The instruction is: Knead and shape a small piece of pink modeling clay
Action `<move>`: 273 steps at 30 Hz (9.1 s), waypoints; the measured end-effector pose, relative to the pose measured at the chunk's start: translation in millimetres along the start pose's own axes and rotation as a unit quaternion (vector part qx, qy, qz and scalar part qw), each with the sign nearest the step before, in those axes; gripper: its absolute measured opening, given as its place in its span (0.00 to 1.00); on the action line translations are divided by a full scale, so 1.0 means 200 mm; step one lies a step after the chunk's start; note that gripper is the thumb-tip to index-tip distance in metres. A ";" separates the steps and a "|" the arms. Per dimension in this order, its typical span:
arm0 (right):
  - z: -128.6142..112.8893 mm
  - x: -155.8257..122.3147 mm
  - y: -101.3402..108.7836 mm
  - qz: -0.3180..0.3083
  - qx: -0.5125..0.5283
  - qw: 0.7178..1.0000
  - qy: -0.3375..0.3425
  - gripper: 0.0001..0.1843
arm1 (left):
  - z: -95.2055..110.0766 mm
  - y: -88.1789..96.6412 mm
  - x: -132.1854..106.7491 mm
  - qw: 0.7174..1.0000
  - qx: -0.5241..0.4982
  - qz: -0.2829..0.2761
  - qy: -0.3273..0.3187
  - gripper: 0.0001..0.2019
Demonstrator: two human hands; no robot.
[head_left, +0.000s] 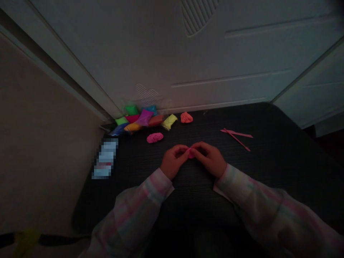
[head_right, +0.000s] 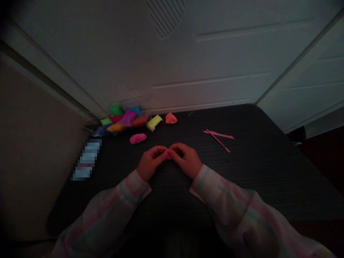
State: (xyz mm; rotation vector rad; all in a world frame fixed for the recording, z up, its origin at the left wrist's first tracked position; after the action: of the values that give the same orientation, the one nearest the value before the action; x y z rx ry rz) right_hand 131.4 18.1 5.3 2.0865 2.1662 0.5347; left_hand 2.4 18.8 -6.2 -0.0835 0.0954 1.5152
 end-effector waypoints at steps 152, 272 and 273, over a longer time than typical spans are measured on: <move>0.01 0.01 0.00 -0.025 0.043 0.998 -0.041 0.09 | 0.02 0.02 0.01 0.998 -0.013 -0.022 0.051 0.07; -0.07 -0.05 0.13 0.081 -0.090 0.989 0.089 0.08 | 0.02 0.04 0.03 0.999 -0.052 -0.006 0.011 0.09; -0.08 -0.07 0.19 0.129 -0.093 0.983 0.095 0.08 | 0.01 0.05 0.03 0.998 -0.053 -0.002 0.013 0.10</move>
State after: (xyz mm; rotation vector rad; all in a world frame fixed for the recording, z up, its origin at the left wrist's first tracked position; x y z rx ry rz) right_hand 163.1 2.3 29.2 2.3061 1.8538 0.9587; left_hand -6.5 25.3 -3.9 -0.1884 0.0348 1.5148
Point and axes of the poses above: each hand's wrist, its own x-axis towards the middle knuckle, its own y-axis out of the back of the hand, z = x × y, the point moved 3 cm from there along x, towards the middle knuckle, and after that the axes turned 10 degrees about z, right-handed, at the moved point
